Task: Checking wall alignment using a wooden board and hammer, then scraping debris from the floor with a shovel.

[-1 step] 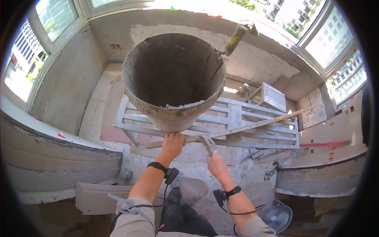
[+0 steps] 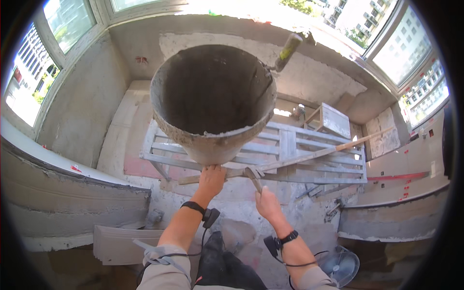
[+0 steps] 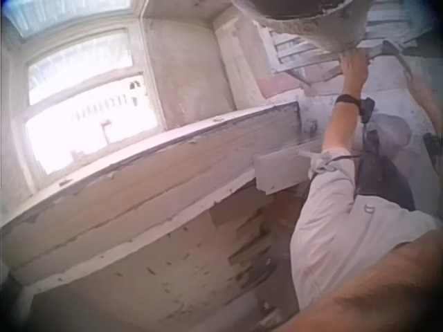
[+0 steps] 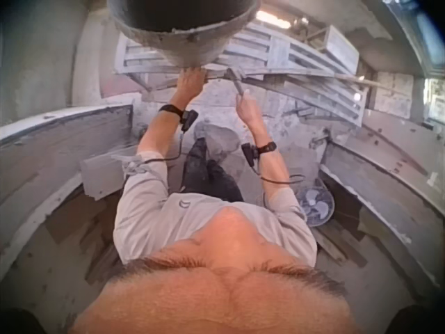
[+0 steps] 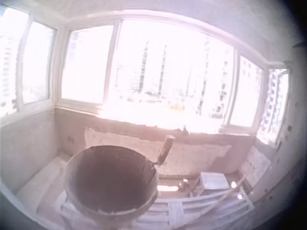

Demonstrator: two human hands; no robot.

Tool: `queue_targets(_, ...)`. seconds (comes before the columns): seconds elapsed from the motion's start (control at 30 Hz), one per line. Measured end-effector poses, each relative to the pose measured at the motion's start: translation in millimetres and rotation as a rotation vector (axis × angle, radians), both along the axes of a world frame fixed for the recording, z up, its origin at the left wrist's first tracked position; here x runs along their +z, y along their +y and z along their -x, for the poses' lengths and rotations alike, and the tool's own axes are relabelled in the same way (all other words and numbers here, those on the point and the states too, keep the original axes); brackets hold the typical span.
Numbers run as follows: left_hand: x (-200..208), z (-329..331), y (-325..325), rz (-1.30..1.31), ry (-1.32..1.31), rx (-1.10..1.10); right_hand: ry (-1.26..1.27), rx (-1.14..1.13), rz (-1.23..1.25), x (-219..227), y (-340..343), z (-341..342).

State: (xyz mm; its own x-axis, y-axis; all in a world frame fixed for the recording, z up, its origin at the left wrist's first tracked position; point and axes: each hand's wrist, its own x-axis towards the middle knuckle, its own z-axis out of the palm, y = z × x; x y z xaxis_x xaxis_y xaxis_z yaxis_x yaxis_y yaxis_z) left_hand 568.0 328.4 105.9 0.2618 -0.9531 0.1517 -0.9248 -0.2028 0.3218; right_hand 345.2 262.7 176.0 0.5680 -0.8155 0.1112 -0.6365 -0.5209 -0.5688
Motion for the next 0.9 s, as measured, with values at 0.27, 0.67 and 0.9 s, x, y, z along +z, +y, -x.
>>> queue_targets(0.27,5,-7,-4,-0.019,0.019,0.011,0.198,-0.067,-0.208,-10,-9,-4)
queue_targets(0.67,-2,-6,-7,0.003,-0.004,0.001,0.11,-0.104,-0.2,-11,-8,-5)
queue_targets(0.9,12,-9,-10,-0.23,0.072,0.036,0.025,-0.295,-0.645,15,-29,53)
